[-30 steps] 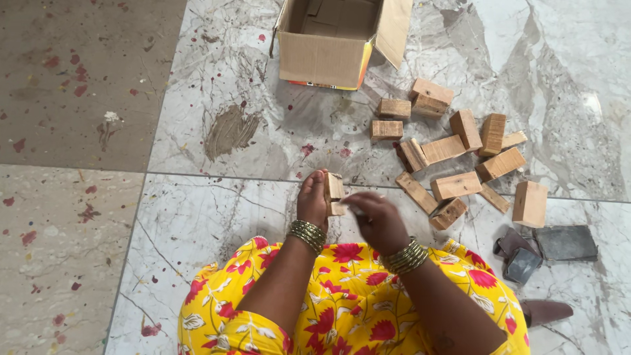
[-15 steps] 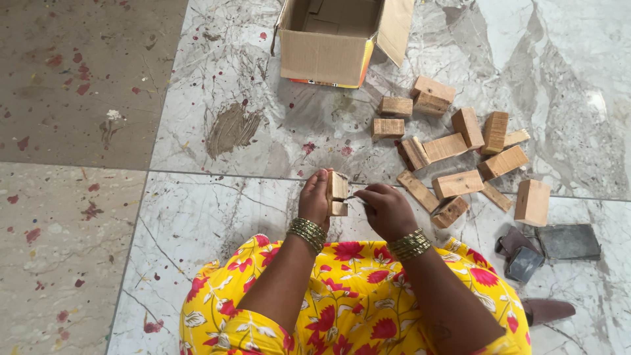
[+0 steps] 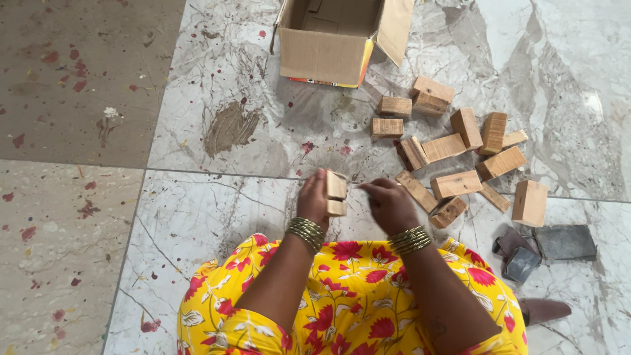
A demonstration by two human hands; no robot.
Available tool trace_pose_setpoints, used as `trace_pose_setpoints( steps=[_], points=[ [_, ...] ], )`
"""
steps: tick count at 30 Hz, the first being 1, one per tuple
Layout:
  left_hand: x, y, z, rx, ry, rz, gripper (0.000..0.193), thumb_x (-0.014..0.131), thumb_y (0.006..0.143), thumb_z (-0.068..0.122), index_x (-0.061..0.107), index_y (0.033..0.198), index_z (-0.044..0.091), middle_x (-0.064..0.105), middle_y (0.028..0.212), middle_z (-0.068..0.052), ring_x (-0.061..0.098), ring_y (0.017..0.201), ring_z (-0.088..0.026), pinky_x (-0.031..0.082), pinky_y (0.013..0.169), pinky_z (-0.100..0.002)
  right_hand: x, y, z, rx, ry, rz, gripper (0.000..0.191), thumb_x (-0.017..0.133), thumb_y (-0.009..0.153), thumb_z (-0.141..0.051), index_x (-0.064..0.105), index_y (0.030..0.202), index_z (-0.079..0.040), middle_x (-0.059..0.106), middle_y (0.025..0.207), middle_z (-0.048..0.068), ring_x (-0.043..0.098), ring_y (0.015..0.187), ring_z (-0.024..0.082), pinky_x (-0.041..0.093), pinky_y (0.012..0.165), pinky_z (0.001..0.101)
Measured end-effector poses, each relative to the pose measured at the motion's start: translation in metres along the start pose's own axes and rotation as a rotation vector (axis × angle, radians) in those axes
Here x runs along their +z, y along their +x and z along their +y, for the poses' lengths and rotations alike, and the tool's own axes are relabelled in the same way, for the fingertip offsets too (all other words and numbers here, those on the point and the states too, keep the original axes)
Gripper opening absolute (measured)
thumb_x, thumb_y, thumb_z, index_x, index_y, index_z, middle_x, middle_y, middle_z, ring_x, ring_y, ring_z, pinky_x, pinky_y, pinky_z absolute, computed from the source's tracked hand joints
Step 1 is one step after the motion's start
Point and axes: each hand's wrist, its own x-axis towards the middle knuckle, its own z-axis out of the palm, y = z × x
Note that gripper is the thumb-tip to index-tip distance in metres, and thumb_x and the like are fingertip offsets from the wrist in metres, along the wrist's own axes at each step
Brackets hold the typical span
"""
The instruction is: The person sits on the floor and sands small wooden blocks one at a time, rubbing a grey sanding block over the surfaces of each block and setting finished blocks aside near a cardboard box while more unsanded blocks remain on the floor.
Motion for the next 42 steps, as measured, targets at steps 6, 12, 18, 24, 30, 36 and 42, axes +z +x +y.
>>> trace_pose_setpoints(
  steps=[6, 12, 18, 24, 30, 36, 42],
  points=[
    [-0.009, -0.021, 0.041, -0.057, 0.066, 0.066, 0.037, 0.066, 0.097, 0.031, 0.045, 0.12, 0.012, 0.064, 0.108, -0.014, 0.069, 0.08, -0.027, 0.061, 0.062, -0.042, 0.028, 0.005, -0.046, 0.211, 0.484, -0.032, 0.05, 0.052, 0.096, -0.002, 0.053, 0.146, -0.005, 0.063, 0.14, 0.019, 0.061, 0.131, 0.03, 0.046, 0.11, 0.0367],
    [-0.016, 0.009, -0.009, -0.052, 0.118, -0.015, 0.033, 0.053, 0.102, 0.036, 0.06, 0.125, 0.013, 0.068, 0.112, -0.008, 0.069, 0.094, -0.017, 0.06, 0.077, -0.033, 0.042, -0.04, -0.044, 0.11, 0.595, -0.202, 0.067, 0.039, 0.107, -0.028, 0.017, 0.161, 0.004, 0.026, 0.166, 0.025, 0.024, 0.156, 0.033, 0.018, 0.125, 0.0383],
    [-0.028, -0.022, -0.021, -0.085, 0.236, -0.15, 0.035, 0.047, 0.109, 0.034, 0.063, 0.126, 0.008, 0.065, 0.114, -0.008, 0.062, 0.101, -0.017, 0.054, 0.088, -0.031, 0.06, -0.031, -0.037, 0.202, 0.525, -0.19, 0.073, 0.024, 0.11, -0.043, 0.005, 0.161, 0.006, -0.001, 0.173, 0.024, -0.005, 0.161, 0.032, 0.004, 0.128, 0.0401],
    [-0.072, -0.032, -0.026, -0.097, 0.248, 0.045, 0.032, 0.045, 0.102, 0.037, 0.056, 0.121, 0.013, 0.068, 0.111, -0.007, 0.067, 0.098, -0.017, 0.057, 0.082, -0.033, 0.097, -0.079, -0.07, 0.089, 0.528, -0.211, 0.077, 0.025, 0.109, -0.046, 0.005, 0.162, 0.006, -0.003, 0.172, 0.025, -0.005, 0.159, 0.035, 0.004, 0.127, 0.0403],
    [-0.083, -0.038, -0.068, -0.075, 0.435, 0.035, 0.043, 0.053, 0.102, 0.046, 0.059, 0.119, 0.007, 0.069, 0.107, -0.01, 0.065, 0.093, -0.017, 0.054, 0.081, -0.033, 0.099, -0.066, -0.047, 0.305, 0.665, -0.107, 0.074, 0.03, 0.109, -0.045, 0.014, 0.16, 0.006, 0.009, 0.172, 0.023, 0.005, 0.162, 0.033, 0.008, 0.129, 0.0408],
    [-0.104, -0.033, -0.058, -0.024, 0.238, 0.085, 0.039, 0.054, 0.1, 0.044, 0.063, 0.111, 0.007, 0.072, 0.099, -0.008, 0.071, 0.083, -0.016, 0.059, 0.071, -0.03, 0.106, -0.096, -0.074, 0.115, 0.495, -0.195, 0.073, 0.029, 0.109, -0.042, 0.008, 0.162, 0.004, 0.001, 0.172, 0.026, 0.002, 0.16, 0.035, 0.007, 0.128, 0.0419],
    [-0.117, -0.021, -0.047, 0.002, 0.396, 0.133, 0.038, 0.062, 0.099, 0.043, 0.071, 0.098, 0.006, 0.072, 0.082, -0.004, 0.066, 0.068, -0.014, 0.056, 0.057, -0.029, 0.121, -0.077, -0.068, 0.262, 0.61, -0.217, 0.071, 0.028, 0.108, -0.039, 0.009, 0.162, 0.003, 0.008, 0.171, 0.026, 0.013, 0.158, 0.035, 0.017, 0.126, 0.041]
  ],
)
